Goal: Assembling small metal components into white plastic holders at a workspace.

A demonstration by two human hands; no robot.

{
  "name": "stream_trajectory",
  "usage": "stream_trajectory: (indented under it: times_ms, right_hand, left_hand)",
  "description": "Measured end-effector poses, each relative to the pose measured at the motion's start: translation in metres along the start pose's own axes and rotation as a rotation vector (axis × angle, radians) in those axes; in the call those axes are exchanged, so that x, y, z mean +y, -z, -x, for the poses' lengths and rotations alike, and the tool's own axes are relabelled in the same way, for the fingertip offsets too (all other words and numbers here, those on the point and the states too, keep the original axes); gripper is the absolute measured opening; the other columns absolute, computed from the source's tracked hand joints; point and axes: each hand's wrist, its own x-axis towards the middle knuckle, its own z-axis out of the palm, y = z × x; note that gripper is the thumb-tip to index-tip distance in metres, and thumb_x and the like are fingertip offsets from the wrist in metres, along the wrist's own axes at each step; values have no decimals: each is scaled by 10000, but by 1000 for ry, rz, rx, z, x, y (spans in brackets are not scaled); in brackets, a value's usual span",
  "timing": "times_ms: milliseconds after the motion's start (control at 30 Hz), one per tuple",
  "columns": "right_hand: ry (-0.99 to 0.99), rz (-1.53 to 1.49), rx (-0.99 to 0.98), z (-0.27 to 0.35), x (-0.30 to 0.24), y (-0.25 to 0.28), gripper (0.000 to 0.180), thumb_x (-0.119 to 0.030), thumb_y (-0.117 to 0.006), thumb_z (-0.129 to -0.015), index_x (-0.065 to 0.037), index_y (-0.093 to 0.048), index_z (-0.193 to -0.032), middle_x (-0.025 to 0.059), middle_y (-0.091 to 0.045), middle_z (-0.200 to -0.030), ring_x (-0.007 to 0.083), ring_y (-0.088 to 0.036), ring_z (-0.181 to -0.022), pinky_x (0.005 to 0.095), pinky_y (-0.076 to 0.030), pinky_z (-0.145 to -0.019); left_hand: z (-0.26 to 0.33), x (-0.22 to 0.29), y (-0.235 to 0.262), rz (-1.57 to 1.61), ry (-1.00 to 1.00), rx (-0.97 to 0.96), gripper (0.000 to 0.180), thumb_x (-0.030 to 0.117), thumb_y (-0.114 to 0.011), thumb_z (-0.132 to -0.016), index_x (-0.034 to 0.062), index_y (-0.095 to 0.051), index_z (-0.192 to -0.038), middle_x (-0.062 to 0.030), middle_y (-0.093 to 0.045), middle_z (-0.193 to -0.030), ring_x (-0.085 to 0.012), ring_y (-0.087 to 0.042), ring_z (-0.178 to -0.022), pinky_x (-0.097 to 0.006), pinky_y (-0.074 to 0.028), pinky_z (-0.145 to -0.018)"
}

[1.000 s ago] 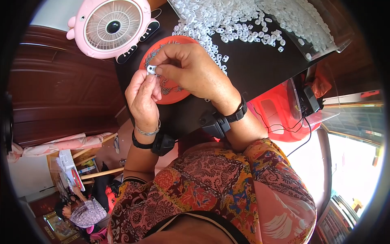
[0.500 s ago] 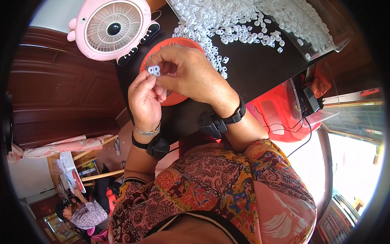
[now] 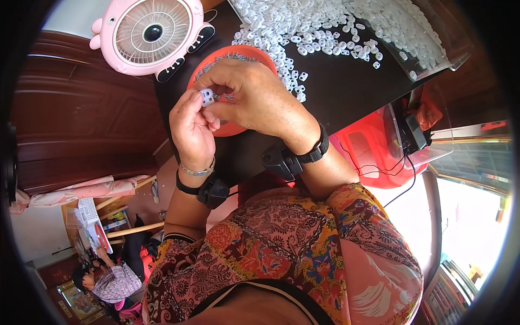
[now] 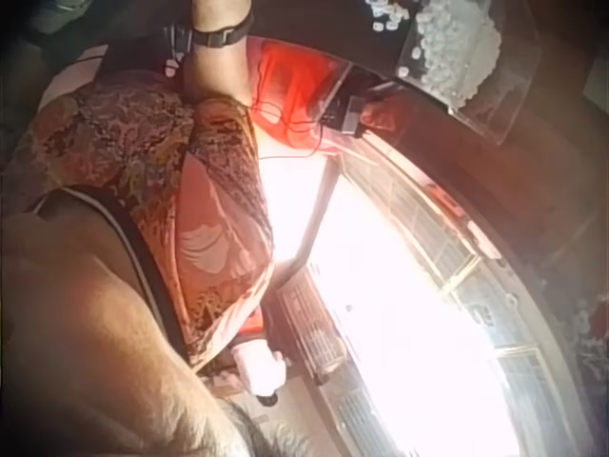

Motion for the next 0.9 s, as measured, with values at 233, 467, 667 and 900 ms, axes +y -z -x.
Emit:
stream_trajectory:
  times_ms: [233,467,667,900]
  right_hand:
    - [79,125,-11,-1,-1,-2,293,-58,-740,-653,-20,-656,-931,103,-620,-834,278,-617,-768,343,-506,-654]
    - [130,89,-8,-1,-3,-1,269,-83,-739,-666,-23,-663,-916,103,-613,-824,276,-612,-748,346,-500,-637]
    - [77,8,30,2,0,-4,262,-50,-738,-694,-15,-661,-942,88,-622,-813,222,-622,-711,303,-497,-605]
    - [-273,-291,5,3,-12,-2,210,18,-664,-788,-2,-636,-995,11,-611,-753,64,-602,-711,199,-468,-595]
  left_hand:
    - [0,1,2,29,-29,16,244,184,-499,-870,0,-551,-718,-8,-461,-565,-74,-399,-470,-202,-307,-451]
    - [2,4,3,46,-96,-17,238,149,-492,-855,-5,-525,-676,-6,-444,-571,-75,-391,-483,-214,-316,-459]
    - [1,1,3,-70,-134,4,214,140,-506,-864,-1,-547,-708,16,-442,-572,-56,-387,-499,-207,-312,-467]
    - [3,3,0,-322,-273,25,223,208,-496,-882,16,-563,-791,12,-451,-606,-65,-423,-531,-195,-312,-484]
